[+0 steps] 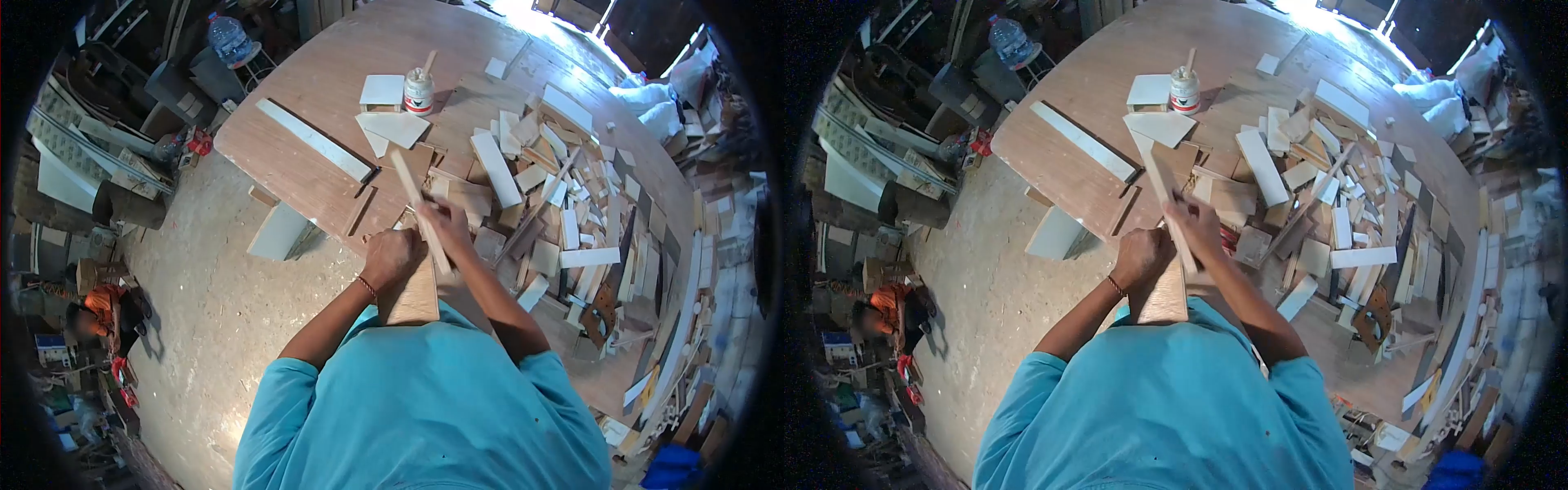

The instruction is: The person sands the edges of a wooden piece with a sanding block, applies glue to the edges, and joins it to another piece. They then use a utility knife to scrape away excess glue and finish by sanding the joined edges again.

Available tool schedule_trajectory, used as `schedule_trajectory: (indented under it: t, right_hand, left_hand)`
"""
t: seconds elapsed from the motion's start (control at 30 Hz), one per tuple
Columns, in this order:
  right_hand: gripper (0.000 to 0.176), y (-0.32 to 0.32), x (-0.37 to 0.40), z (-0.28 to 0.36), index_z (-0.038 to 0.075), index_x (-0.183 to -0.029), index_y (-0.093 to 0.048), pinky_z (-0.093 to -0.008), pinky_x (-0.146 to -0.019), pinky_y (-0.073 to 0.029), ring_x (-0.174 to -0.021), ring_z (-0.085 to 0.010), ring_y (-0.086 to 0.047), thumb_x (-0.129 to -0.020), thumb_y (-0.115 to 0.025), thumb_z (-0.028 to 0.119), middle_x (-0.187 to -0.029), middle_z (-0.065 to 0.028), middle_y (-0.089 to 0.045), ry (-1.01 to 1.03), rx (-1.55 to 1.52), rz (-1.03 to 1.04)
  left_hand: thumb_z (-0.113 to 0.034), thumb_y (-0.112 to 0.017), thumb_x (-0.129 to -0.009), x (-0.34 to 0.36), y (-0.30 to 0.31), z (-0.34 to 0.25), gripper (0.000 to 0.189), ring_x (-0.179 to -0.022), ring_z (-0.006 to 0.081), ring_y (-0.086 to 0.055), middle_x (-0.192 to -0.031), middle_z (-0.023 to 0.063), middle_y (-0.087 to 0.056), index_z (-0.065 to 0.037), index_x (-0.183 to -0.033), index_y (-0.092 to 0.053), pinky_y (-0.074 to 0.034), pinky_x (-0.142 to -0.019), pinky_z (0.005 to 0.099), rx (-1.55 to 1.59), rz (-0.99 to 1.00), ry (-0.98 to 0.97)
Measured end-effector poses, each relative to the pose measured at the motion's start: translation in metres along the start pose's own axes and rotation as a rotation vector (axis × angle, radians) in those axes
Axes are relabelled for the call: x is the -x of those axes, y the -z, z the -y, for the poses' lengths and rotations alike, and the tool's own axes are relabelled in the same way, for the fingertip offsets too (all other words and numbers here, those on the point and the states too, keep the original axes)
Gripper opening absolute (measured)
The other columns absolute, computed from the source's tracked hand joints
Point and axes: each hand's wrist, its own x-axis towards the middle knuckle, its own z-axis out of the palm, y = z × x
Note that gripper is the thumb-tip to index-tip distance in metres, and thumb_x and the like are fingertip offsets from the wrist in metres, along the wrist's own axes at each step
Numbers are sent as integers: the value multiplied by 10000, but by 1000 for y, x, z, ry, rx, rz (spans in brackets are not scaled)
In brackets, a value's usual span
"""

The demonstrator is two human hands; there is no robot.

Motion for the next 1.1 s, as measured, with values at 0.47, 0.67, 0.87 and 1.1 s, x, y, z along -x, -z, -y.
schedule_trajectory:
  t: [0.47,0.67,0.87,1.1]
  right_hand:
    - [502,-10,-4,12,104,-1075,-608,-371,-823,-442,-916,-329,-560,-613,-728,259,-976,-230,-589,388,322,-37]
    - [551,-12,68,29,203,-1096,-609,-398,-919,-387,-1062,-337,-481,-570,-746,300,-1162,-202,-465,607,521,324]
    - [514,-15,-11,16,65,-1053,-611,-369,-831,-437,-958,-333,-539,-609,-723,299,-1053,-188,-549,330,191,66]
    - [639,-20,39,37,-31,-1035,-582,-392,-836,-419,-998,-338,-516,-616,-666,444,-1099,-240,-496,626,267,185]
  left_hand:
    - [-213,-563,-728,2,-28,23,292,-763,403,-573,-688,263,-559,77,-703,-574,-453,-664,448,164,109,260]
    - [-281,-438,-868,6,-17,63,334,-875,254,-559,-867,128,-579,9,-1015,-517,-448,-750,378,408,142,6]
    - [-83,-530,-743,-3,-21,32,158,-872,377,-527,-873,284,-544,67,-782,-558,-428,-796,403,372,261,445]
    - [-165,-535,-814,-18,-133,132,317,-894,200,-543,-1035,84,-533,-22,-1094,-493,-469,-780,331,1944,122,188]
